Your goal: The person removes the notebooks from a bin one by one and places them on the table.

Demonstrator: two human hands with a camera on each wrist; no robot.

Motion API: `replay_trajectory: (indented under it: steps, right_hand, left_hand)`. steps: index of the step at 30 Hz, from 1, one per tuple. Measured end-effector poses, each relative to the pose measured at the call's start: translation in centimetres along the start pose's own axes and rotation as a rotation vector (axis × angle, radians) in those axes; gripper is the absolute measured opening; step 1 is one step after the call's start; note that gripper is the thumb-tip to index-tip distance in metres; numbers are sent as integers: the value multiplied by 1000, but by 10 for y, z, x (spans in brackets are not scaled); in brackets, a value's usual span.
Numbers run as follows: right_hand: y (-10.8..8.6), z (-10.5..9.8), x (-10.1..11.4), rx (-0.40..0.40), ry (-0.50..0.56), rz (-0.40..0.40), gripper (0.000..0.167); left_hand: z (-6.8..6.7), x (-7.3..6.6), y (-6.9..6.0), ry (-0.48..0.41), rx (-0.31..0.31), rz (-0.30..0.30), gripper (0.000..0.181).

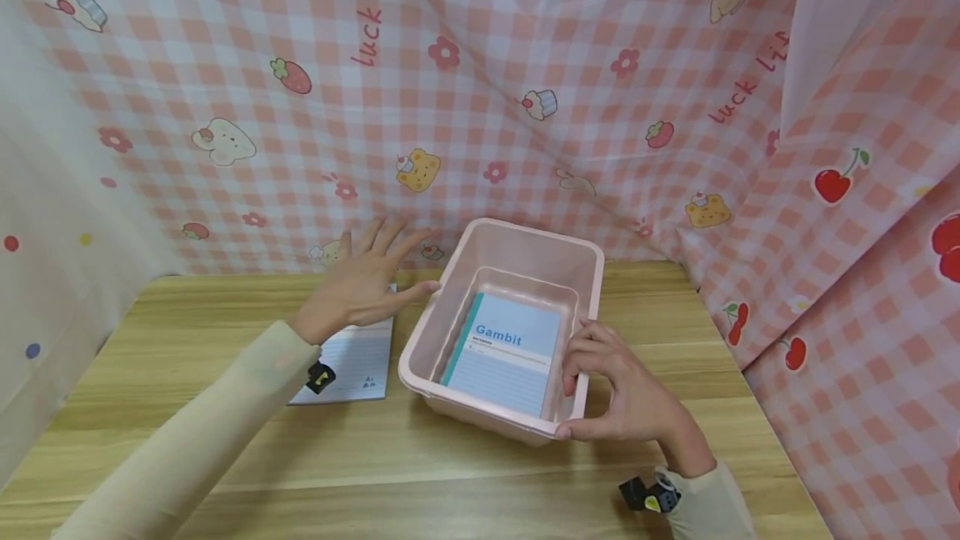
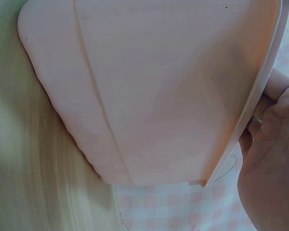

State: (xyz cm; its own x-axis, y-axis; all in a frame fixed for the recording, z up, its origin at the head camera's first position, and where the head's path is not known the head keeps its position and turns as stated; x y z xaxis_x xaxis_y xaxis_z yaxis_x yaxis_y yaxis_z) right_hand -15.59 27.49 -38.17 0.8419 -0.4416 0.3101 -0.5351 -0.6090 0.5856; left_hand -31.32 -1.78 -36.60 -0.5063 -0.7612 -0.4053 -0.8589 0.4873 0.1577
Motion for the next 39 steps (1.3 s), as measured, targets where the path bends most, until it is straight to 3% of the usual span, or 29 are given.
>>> replay_trajectory:
  steps: [7,14,25,33,39]
  right_hand:
    - [0,-1,0,6,-10,19,40]
    - [1,-1,2,2,-1,5,40]
    - [1,0,1,9,5,8,40]
    - [1,-1,0,3,1,7,41]
    - [1,1,1,-5,18,-20,40]
  left_hand:
    - [-5,-26,9,-56,10,47,84]
    - [-12,-51,20,-43,21,75,85]
    - [-15,-93,35,-78,101,99,87]
    - [-6,-126,50,3,125,113,85]
    - [10,-138,56,-15,159,106,90]
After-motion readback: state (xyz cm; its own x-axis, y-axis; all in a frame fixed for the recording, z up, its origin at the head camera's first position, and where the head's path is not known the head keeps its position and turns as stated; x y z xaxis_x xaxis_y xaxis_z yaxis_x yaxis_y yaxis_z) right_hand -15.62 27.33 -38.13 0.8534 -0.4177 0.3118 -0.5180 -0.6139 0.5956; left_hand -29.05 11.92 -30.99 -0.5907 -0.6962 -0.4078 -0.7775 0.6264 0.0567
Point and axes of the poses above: each hand's wrist, its own y-axis towards the middle knuckle, its own z-axis out of the palm, x = y × z, the point moved 7 cm from there along y, towards the middle knuckle, and after that the axes turned 13 degrees about -y, right-handed, at the moved point
